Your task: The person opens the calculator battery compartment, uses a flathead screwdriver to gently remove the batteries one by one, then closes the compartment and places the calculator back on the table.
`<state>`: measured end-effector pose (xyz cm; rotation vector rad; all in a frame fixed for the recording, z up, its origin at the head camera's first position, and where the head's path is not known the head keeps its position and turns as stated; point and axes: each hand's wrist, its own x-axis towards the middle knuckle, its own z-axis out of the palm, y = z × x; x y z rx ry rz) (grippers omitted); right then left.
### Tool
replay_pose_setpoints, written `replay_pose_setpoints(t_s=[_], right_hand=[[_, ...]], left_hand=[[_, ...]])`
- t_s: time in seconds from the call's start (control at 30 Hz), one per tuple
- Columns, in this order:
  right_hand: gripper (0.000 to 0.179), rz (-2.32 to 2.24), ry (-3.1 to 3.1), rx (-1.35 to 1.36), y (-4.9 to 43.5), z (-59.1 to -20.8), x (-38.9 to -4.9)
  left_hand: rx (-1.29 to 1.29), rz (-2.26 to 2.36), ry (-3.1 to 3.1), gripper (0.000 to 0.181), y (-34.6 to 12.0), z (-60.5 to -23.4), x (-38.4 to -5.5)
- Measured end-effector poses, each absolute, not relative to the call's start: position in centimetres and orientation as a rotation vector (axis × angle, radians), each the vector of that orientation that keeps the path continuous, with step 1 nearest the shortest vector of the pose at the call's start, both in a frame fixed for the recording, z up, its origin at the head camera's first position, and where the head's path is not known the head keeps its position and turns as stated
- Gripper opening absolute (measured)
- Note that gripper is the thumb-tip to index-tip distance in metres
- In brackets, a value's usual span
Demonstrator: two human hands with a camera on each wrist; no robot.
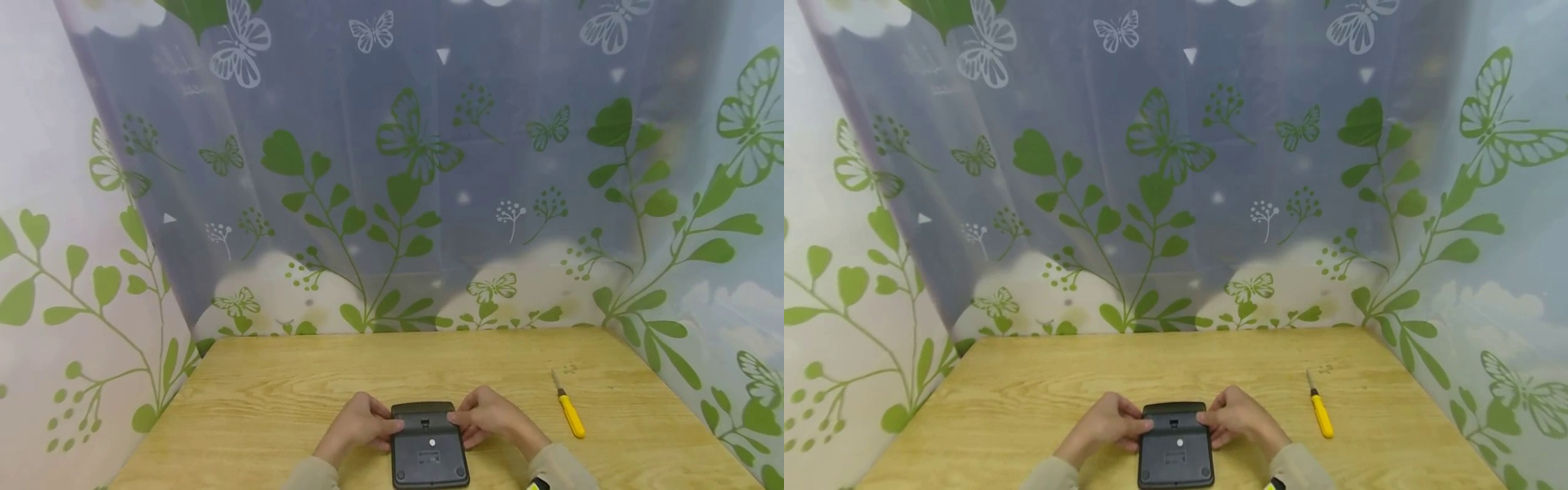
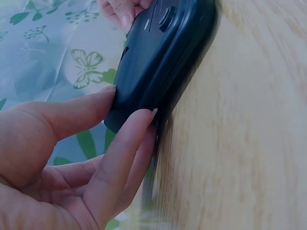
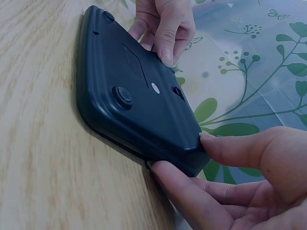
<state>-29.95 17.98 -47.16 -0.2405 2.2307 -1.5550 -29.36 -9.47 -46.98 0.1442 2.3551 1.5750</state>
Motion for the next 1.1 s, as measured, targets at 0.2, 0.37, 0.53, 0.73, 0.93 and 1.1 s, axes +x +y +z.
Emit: replay_pose_setpoints(t_s=[0.2, 0.37, 0.53, 0.73, 0.93, 1.1], right_hand=[[0.022, -1.547, 2.245, -0.207, 17.91, -47.29, -29.99], [0.023, -1.543, 2.249, -0.196, 17.87, -47.25, -29.99], [0.022, -1.539, 2.252, -0.204, 17.83, -47.13, -29.86], [0.022, -1.536, 2.261, -0.192, 17.71, -47.06, -29.75], [0.024, -1.53, 2.262, -0.193, 17.78, -47.16, -29.83], [0.036, -1.579, 2.226, -0.19, 17.89, -47.08, -29.74]], left_hand=[[0.131, 1.583, 2.336, 0.048, -9.53, -47.13, -29.46], [0.184, 1.601, 2.295, 0.065, -9.81, -47.32, -29.54], [0.224, 1.602, 2.281, 0.057, -9.9, -47.42, -29.55], [0.231, 1.595, 2.283, 0.049, -9.99, -47.41, -29.53], [0.235, 1.591, 2.303, 0.042, -9.88, -47.43, -29.46], [0.244, 1.612, 2.294, 0.04, -9.7, -47.49, -29.55]])
